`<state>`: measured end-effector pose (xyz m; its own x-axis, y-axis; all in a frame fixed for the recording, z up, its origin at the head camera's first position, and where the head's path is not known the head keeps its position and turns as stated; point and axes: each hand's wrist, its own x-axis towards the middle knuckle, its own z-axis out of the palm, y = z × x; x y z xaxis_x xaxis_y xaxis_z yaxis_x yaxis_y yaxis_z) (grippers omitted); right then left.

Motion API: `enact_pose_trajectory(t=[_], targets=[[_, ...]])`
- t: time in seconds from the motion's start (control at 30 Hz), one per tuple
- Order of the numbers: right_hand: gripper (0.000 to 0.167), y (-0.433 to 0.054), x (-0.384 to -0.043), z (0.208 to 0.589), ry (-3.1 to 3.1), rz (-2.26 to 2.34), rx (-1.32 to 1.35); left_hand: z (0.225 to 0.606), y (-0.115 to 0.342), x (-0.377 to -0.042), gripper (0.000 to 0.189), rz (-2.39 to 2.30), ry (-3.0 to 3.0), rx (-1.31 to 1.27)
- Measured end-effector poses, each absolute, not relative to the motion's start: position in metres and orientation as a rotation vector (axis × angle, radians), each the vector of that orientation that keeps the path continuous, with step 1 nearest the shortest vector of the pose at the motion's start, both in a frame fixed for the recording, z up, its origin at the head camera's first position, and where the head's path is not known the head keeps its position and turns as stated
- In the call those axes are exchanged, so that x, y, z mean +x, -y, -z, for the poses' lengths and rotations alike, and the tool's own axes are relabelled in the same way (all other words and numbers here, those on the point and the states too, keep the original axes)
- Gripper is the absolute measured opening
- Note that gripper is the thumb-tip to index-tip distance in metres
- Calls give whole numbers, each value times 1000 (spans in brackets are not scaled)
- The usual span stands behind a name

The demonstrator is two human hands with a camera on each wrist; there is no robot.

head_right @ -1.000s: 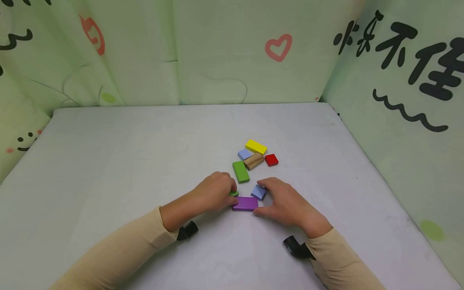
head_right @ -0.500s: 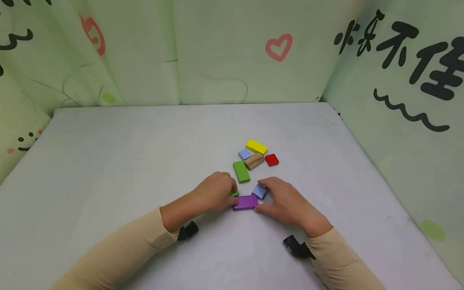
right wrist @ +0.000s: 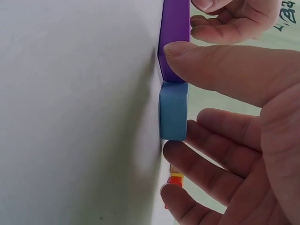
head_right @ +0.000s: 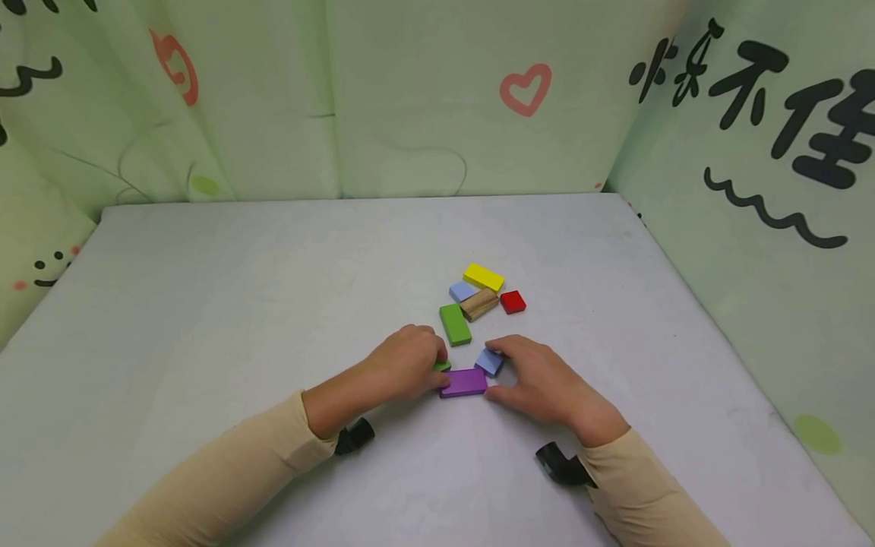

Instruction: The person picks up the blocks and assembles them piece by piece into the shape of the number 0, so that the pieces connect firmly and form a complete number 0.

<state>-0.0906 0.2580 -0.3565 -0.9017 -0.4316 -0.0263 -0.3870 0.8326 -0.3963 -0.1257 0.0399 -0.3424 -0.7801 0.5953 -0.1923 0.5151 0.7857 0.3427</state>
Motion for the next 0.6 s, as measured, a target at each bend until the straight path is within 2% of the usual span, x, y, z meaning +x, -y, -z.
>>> enact_pose_trajectory(t=[0.33,0.6], targets=[[54,-262,-96,343,-2870,563,-588,343,-39,-125,23,-405,-2686,860],[51,-262,-116,332,-2867,568,-568,343,-40,-126,24,-416,-2678,839]])
